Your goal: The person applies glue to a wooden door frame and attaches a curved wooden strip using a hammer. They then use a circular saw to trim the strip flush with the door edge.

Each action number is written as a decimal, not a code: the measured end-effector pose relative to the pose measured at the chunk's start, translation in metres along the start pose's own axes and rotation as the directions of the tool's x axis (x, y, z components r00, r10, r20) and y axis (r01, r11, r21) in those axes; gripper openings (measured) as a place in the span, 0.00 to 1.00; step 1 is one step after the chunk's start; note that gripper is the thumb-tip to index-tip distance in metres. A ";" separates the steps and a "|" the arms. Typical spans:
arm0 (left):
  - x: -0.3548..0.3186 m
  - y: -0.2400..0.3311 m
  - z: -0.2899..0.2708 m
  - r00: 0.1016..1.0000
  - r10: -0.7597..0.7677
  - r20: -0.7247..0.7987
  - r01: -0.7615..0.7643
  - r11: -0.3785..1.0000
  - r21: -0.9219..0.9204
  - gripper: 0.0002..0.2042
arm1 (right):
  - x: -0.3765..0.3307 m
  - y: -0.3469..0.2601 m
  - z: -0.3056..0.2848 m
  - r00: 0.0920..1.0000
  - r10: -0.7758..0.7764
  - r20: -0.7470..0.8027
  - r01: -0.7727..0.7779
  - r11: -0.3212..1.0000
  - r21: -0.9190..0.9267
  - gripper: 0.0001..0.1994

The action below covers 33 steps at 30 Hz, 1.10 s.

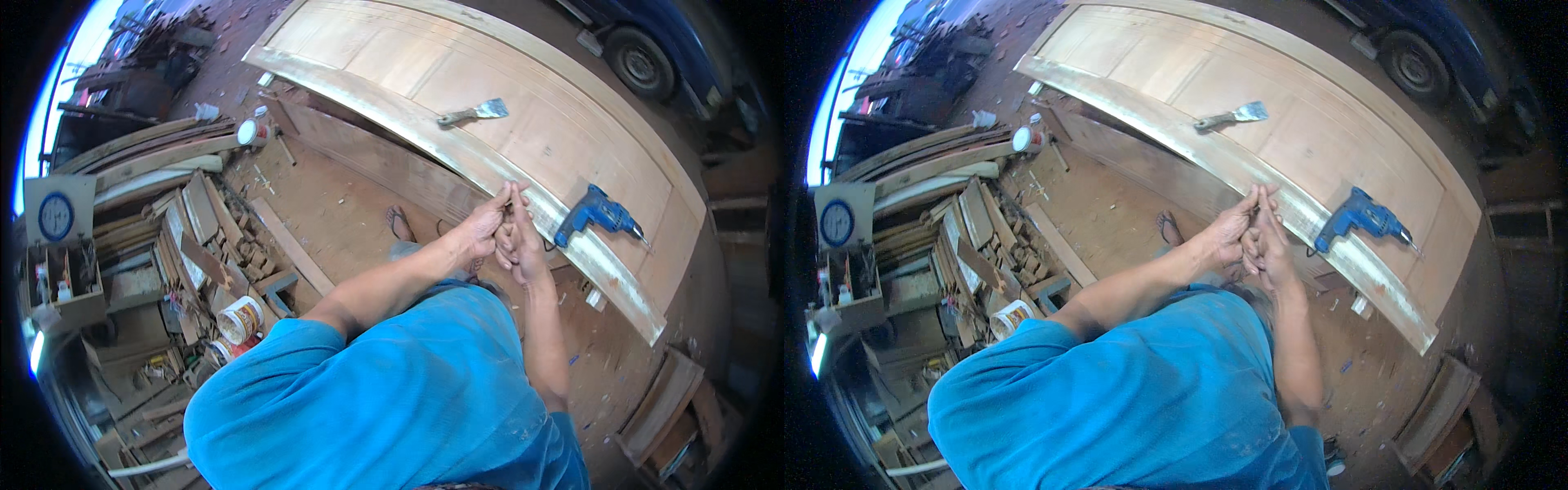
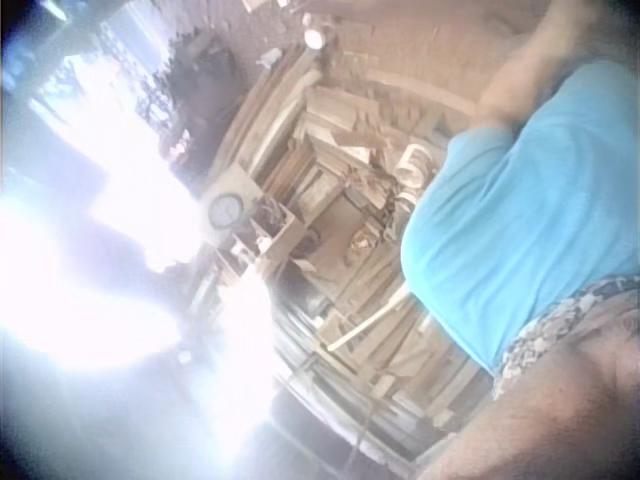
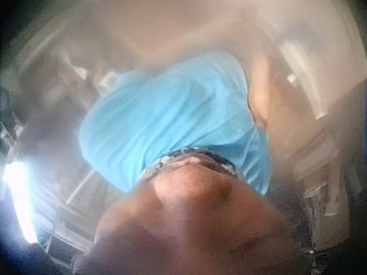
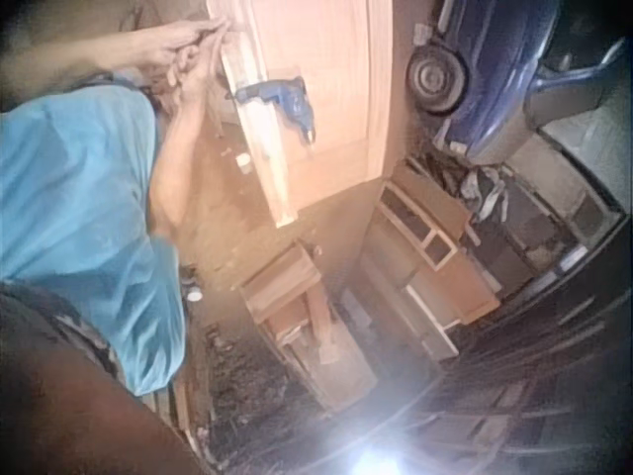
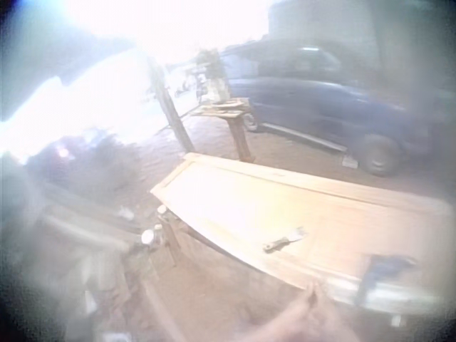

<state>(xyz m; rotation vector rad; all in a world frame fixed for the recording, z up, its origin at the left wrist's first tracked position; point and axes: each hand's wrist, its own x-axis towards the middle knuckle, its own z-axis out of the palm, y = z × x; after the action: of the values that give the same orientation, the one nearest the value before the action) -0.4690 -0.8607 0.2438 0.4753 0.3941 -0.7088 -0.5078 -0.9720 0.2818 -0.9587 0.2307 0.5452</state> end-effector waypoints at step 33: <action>-0.072 -0.018 -0.076 0.874 0.363 -0.323 -0.358 0.930 0.076 0.25 | -0.001 0.079 0.019 0.893 0.289 0.346 -0.380 0.895 0.232 0.30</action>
<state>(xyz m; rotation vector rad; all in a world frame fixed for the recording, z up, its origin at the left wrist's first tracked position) -0.5450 -0.7942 0.2122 0.6654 0.5991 -0.2638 -0.5515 -0.9207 0.2371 -0.5320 0.1961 0.9447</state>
